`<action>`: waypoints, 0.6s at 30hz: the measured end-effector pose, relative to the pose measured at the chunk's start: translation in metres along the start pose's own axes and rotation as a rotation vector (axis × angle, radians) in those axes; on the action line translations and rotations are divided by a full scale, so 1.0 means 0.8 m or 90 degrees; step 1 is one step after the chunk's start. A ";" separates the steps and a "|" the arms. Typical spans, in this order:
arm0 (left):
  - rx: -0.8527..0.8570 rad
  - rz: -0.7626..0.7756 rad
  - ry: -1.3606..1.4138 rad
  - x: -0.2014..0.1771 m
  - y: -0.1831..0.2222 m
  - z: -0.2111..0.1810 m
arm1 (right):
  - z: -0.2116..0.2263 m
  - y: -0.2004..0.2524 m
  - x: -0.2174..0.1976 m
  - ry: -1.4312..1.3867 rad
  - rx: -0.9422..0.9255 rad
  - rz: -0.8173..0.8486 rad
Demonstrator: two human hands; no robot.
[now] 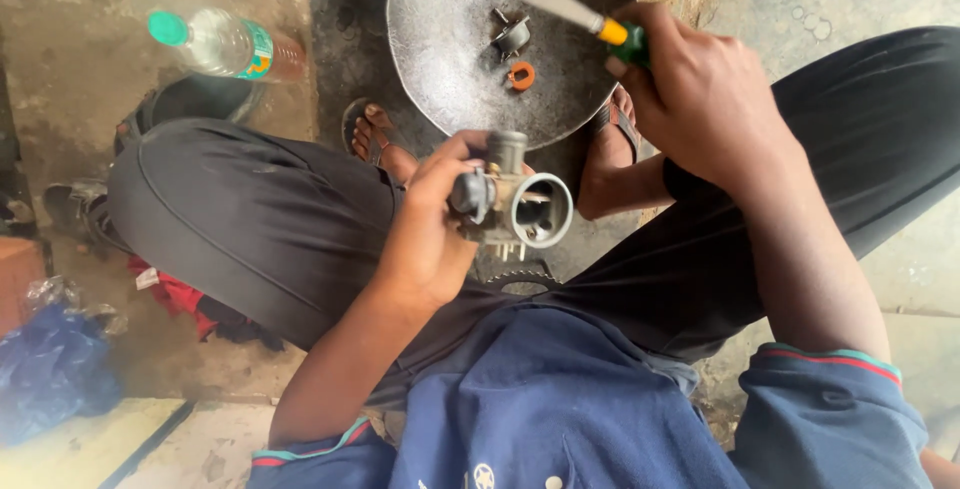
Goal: The person disassembles a carburetor over a metal bowl using a screwdriver, then cleans the components with a brush and liquid from a squeeze bottle.
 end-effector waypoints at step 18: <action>0.145 0.041 0.195 0.016 -0.024 -0.032 | 0.036 0.029 0.020 -0.817 0.151 0.138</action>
Point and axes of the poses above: each hand's wrist, its own y-axis away from the middle knuckle, its own x-axis out of the palm, z = x × y, the point moved 8 cm from there along -y, towards the middle knuckle, and after that the axes turned 9 degrees about -z, right-handed, at the moved point
